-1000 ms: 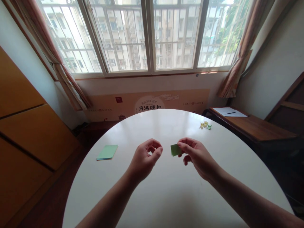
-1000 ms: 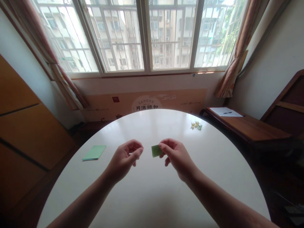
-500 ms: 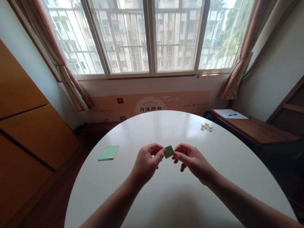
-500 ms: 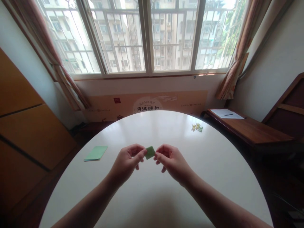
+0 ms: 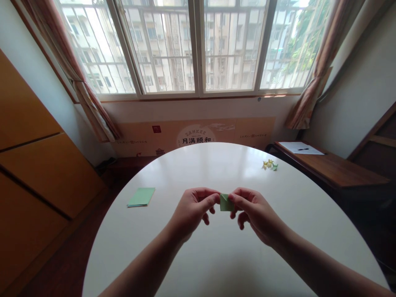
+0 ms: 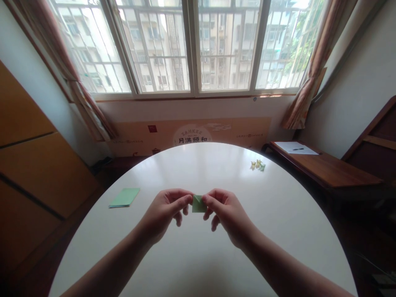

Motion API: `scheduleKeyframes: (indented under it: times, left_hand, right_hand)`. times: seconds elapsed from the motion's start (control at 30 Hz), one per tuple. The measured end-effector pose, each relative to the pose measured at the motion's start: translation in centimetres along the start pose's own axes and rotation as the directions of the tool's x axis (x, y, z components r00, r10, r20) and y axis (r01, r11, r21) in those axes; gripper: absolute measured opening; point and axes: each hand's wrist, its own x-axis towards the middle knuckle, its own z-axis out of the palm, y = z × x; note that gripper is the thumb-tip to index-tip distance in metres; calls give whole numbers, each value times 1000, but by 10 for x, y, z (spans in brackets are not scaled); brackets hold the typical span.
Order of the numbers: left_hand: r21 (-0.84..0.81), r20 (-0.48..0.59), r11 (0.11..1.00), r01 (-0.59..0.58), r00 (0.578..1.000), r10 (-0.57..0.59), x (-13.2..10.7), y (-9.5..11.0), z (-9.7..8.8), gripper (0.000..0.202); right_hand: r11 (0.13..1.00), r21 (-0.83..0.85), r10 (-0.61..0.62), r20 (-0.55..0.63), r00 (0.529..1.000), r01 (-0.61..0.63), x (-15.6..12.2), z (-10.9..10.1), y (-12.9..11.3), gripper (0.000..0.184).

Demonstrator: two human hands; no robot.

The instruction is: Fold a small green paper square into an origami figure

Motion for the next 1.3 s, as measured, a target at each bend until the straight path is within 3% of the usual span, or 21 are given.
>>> scheduleKeyframes:
  times: [0.2, 0.7, 1.1, 1.3]
  left_hand:
    - [-72, -3, 997, -3, 1000, 2, 1, 1, 1, 26]
    - [-55, 103, 990, -126, 986, 132, -1, 2, -2, 23]
    - [-39, 205, 987, -158, 965, 163, 0, 3, -5, 24]
    - [-30, 192, 988, -155, 969, 158, 2, 1, -7, 24]
  right_hand:
    - [1000, 5, -6, 29, 1000, 6, -3, 1, 0, 31]
    - [970, 143, 173, 164, 971, -197, -5, 1, -6, 31]
    - [960, 139, 197, 278, 940, -242, -4, -3, -6, 28]
    - [968, 108, 183, 315, 931, -227, -4, -3, -6, 24]
